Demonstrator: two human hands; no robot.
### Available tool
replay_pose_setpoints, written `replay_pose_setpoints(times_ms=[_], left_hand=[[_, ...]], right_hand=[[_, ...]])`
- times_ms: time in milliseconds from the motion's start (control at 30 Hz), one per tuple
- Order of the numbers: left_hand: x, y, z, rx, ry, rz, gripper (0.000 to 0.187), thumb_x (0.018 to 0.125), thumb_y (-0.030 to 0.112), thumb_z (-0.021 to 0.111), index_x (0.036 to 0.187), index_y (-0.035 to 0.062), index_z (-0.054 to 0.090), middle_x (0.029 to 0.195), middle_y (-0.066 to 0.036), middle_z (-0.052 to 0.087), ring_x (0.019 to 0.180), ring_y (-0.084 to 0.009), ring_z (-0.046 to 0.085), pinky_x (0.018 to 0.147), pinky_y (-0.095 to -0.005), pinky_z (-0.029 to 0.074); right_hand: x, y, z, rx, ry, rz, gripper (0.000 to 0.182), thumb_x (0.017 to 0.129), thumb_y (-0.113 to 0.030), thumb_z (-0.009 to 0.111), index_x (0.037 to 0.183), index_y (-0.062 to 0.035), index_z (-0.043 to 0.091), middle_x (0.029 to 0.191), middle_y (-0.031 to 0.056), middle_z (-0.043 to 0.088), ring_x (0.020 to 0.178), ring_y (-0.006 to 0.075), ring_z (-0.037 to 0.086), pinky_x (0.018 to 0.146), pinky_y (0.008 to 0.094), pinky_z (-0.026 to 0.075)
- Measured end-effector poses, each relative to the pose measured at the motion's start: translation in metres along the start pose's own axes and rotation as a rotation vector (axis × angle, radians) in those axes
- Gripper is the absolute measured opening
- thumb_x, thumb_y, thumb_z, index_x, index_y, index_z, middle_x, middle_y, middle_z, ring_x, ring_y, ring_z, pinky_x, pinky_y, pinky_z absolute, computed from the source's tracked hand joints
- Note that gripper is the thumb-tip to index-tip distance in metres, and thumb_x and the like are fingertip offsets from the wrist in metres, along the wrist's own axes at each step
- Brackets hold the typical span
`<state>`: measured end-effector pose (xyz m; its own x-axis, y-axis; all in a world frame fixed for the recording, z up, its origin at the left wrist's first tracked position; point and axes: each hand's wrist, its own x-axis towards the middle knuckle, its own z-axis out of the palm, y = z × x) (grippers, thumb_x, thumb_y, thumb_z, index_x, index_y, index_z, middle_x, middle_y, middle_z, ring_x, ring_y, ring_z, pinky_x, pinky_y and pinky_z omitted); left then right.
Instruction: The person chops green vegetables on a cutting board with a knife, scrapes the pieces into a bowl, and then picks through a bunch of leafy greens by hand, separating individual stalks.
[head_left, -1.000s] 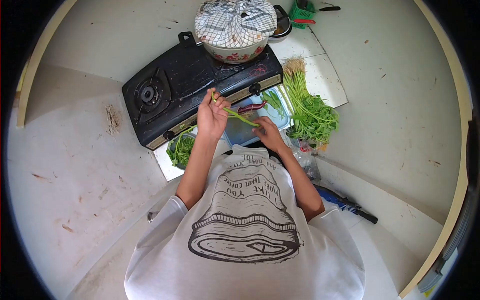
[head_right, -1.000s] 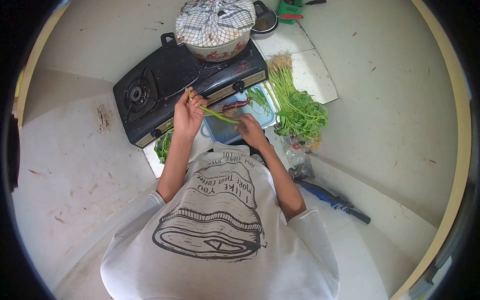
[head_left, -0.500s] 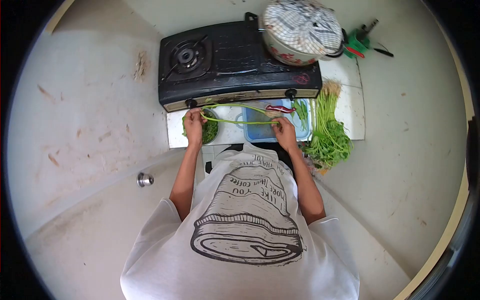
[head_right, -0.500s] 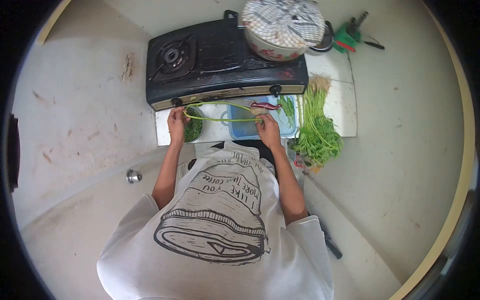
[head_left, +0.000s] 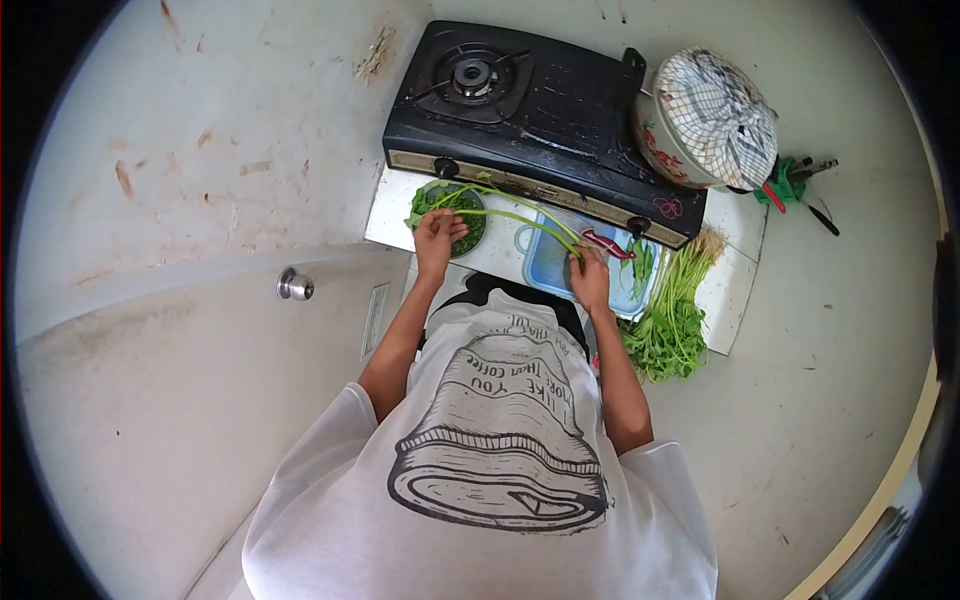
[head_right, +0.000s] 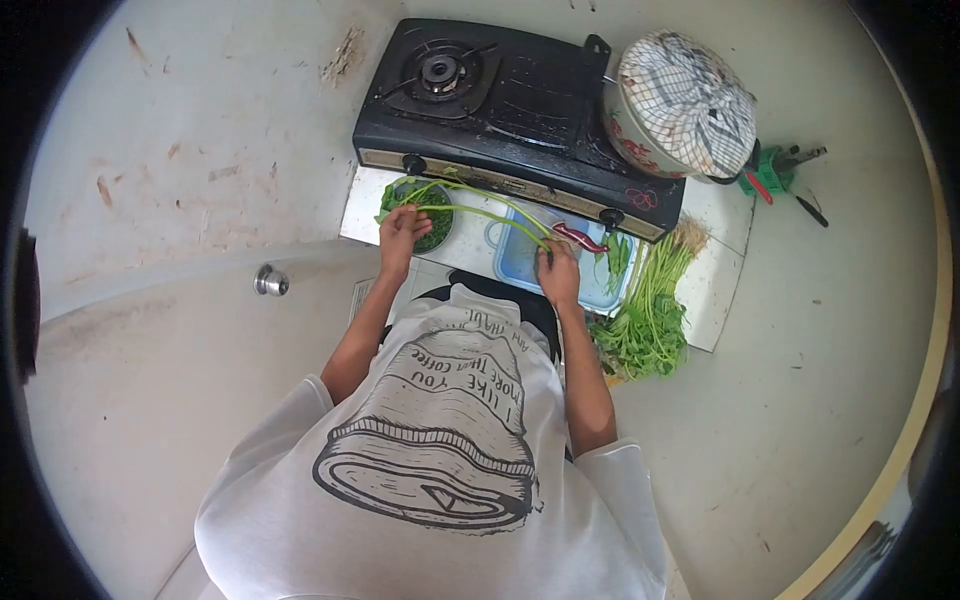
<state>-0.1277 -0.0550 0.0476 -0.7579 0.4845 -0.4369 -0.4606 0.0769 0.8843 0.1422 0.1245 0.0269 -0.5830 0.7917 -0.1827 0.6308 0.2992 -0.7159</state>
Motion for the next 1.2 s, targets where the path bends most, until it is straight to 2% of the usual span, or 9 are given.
replay_pose_setpoints(times_ms=[33,267,367,567,667,767,867,1033,1200], left_hand=[[0.000,-0.002,0.000,0.022,-0.005,0.004,0.025,0.106,0.017,0.057,0.120,-0.0030,0.060,0.098,-0.015,0.071,0.088,-0.0201,0.071,0.083,-0.0336,0.062],[-0.012,0.000,-0.002,0.598,-0.211,0.110,0.030,0.104,0.016,0.057,0.122,-0.0087,0.061,0.098,-0.017,0.075,0.076,-0.0190,0.073,0.072,-0.0308,0.061],[-0.012,0.005,-0.001,0.715,-0.197,0.112,0.034,0.101,0.020,0.062,0.118,-0.0094,0.064,0.089,-0.020,0.075,0.071,-0.0229,0.074,0.069,-0.0358,0.060],[-0.007,0.021,-0.003,1.145,-0.161,0.329,0.033,0.095,0.028,0.069,0.108,-0.0029,0.070,0.070,-0.025,0.069,0.069,-0.0343,0.073,0.068,-0.0458,0.056],[-0.021,0.067,0.023,1.163,-0.079,0.283,0.031,0.096,0.030,0.068,0.102,-0.0003,0.070,0.068,-0.022,0.069,0.067,-0.0331,0.073,0.066,-0.0436,0.056],[-0.006,0.068,0.031,1.028,-0.211,0.258,0.031,0.097,0.031,0.067,0.102,0.0011,0.069,0.073,-0.019,0.072,0.070,-0.0300,0.075,0.067,-0.0412,0.056],[0.010,0.063,0.041,0.761,-0.536,0.255,0.032,0.095,0.032,0.069,0.103,0.0008,0.068,0.073,-0.018,0.072,0.068,-0.0340,0.072,0.066,-0.0399,0.055],[0.027,0.038,0.052,0.875,-0.677,0.192,0.044,0.099,0.036,0.065,0.127,0.0025,0.066,0.099,-0.018,0.076,0.080,-0.0236,0.075,0.079,-0.0367,0.057],[0.041,0.004,0.055,0.730,-0.757,-0.035,0.055,0.101,0.038,0.064,0.143,0.0043,0.054,0.111,-0.015,0.074,0.087,-0.0210,0.073,0.075,-0.0322,0.058]], right_hand=[[0.000,-0.001,-0.001,-0.030,-0.019,0.005,0.029,0.096,-0.017,0.061,0.118,-0.0002,0.069,0.119,0.0218,0.065,0.108,0.0425,0.064,0.096,0.0466,0.051],[-0.001,0.005,0.003,-0.124,0.001,-0.037,0.030,0.095,-0.016,0.060,0.121,-0.0019,0.068,0.120,0.0203,0.062,0.108,0.0423,0.064,0.095,0.0479,0.052],[0.000,0.005,0.003,-0.165,0.001,-0.058,0.029,0.095,-0.016,0.060,0.121,-0.0043,0.069,0.119,0.0197,0.063,0.106,0.0420,0.064,0.093,0.0486,0.053],[0.013,-0.019,-0.010,-0.201,0.072,-0.053,0.022,0.095,-0.014,0.061,0.114,-0.0067,0.070,0.114,0.0164,0.065,0.102,0.0407,0.066,0.086,0.0490,0.055],[0.029,-0.024,-0.013,-0.201,0.104,-0.124,0.020,0.094,-0.014,0.062,0.111,-0.0064,0.070,0.113,0.0151,0.065,0.101,0.0400,0.066,0.085,0.0484,0.055],[0.043,-0.019,-0.005,-0.243,0.087,-0.237,0.021,0.091,-0.013,0.065,0.110,-0.0070,0.070,0.109,0.0137,0.065,0.103,0.0370,0.064,0.087,0.0477,0.053],[0.052,-0.012,0.009,-0.326,0.039,-0.253,0.021,0.090,-0.014,0.066,0.110,-0.0085,0.069,0.106,0.0127,0.063,0.104,0.0345,0.064,0.087,0.0477,0.051],[0.053,-0.029,0.010,-0.372,0.029,-0.252,0.021,0.090,-0.015,0.067,0.110,-0.0099,0.070,0.108,0.0107,0.061,0.108,0.0308,0.062,0.089,0.0483,0.047],[0.055,-0.025,0.016,-0.412,0.042,-0.284,0.022,0.088,-0.013,0.066,0.110,-0.0094,0.070,0.109,0.0100,0.061,0.110,0.0293,0.060,0.090,0.0474,0.045]])
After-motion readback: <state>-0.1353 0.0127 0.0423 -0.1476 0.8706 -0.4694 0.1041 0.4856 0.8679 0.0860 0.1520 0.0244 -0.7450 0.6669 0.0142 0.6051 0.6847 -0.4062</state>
